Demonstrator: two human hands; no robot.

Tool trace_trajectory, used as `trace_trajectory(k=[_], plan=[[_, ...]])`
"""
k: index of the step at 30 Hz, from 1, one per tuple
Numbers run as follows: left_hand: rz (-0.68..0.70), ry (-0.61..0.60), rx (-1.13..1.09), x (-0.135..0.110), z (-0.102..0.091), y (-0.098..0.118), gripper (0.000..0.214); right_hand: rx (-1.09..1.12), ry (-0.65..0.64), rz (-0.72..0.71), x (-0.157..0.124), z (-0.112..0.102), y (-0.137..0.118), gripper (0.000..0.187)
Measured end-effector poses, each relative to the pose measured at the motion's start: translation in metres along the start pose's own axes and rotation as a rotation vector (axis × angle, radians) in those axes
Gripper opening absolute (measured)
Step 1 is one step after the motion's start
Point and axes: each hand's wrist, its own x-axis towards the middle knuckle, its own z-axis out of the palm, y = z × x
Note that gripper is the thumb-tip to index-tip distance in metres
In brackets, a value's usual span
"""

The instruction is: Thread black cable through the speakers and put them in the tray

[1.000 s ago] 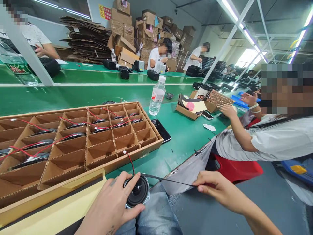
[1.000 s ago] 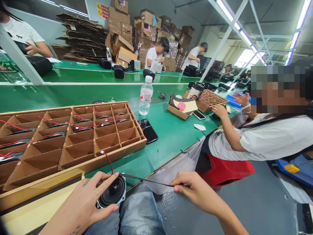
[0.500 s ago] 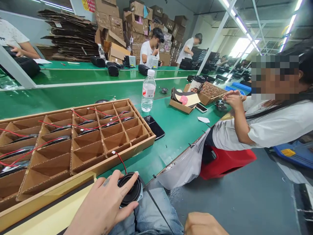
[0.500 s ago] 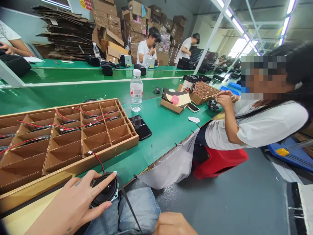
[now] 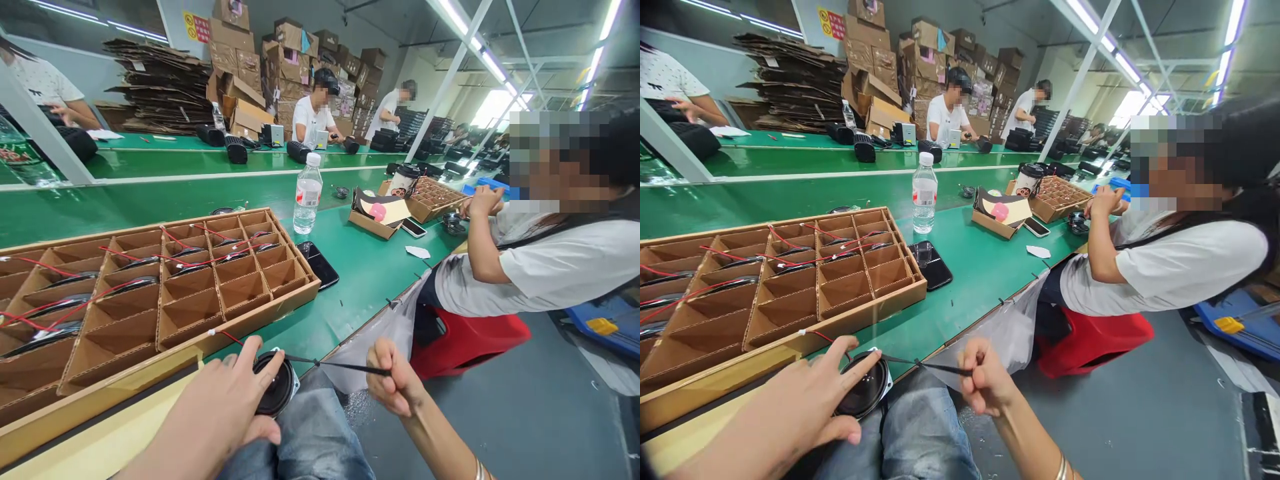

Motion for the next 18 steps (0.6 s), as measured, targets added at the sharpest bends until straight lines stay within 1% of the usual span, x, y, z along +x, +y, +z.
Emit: trace_trajectory(k=[1,3,4,5,6,8,9,10,11,13,14,15,16,18], plan=[[0.059,-0.072,0.017,0.006,-0.008,-0.005,0.082,-0.041,0.004,-0.008,0.006,0.0,-0.005,0.035],[0.218,-0.201,0.028,0.016,-0.02,-0.016,0.09,-0.133,0.019,-0.003,0.016,0.002,-0.016,0.03],[0.289,-0.231,0.011,0.018,-0.023,-0.021,0.09,-0.171,0.023,-0.003,0.02,0.003,-0.021,0.028],[0.339,-0.233,-0.008,0.02,-0.024,-0.025,0.087,-0.203,0.022,-0.001,0.023,0.003,-0.027,0.024],[0.358,-0.218,-0.023,0.019,-0.023,-0.027,0.083,-0.236,0.017,0.003,0.025,0.004,-0.033,0.021],[0.299,-0.17,-0.026,0.014,-0.015,-0.028,0.079,-0.311,0.009,0.021,0.028,0.004,-0.046,0.014],[0.237,-0.136,-0.019,0.011,-0.01,-0.026,0.076,-0.376,0.015,0.033,0.029,0.004,-0.053,0.01],[0.175,-0.107,-0.016,0.007,-0.004,-0.024,0.073,-0.492,0.028,0.036,0.03,0.004,-0.061,0.007],[0.116,-0.081,-0.019,0.004,0.002,-0.021,0.07,-0.659,0.048,0.022,0.03,0.004,-0.068,0.004],[0.037,-0.036,-0.043,-0.001,0.011,-0.016,0.064,-1.096,0.092,-0.054,0.03,0.003,-0.08,0.005],[0.017,-0.024,-0.063,-0.001,0.014,-0.014,0.062,-1.315,0.103,-0.098,0.029,0.002,-0.084,0.007],[0.002,-0.02,-0.085,-0.002,0.016,-0.014,0.061,-1.491,0.102,-0.132,0.028,0.0,-0.087,0.013],[-0.008,-0.02,-0.11,-0.001,0.018,-0.013,0.061,-1.602,0.093,-0.149,0.027,-0.001,-0.088,0.021],[-0.013,-0.031,-0.159,0.0,0.018,-0.014,0.062,-1.714,0.061,-0.161,0.022,-0.005,-0.086,0.035]])
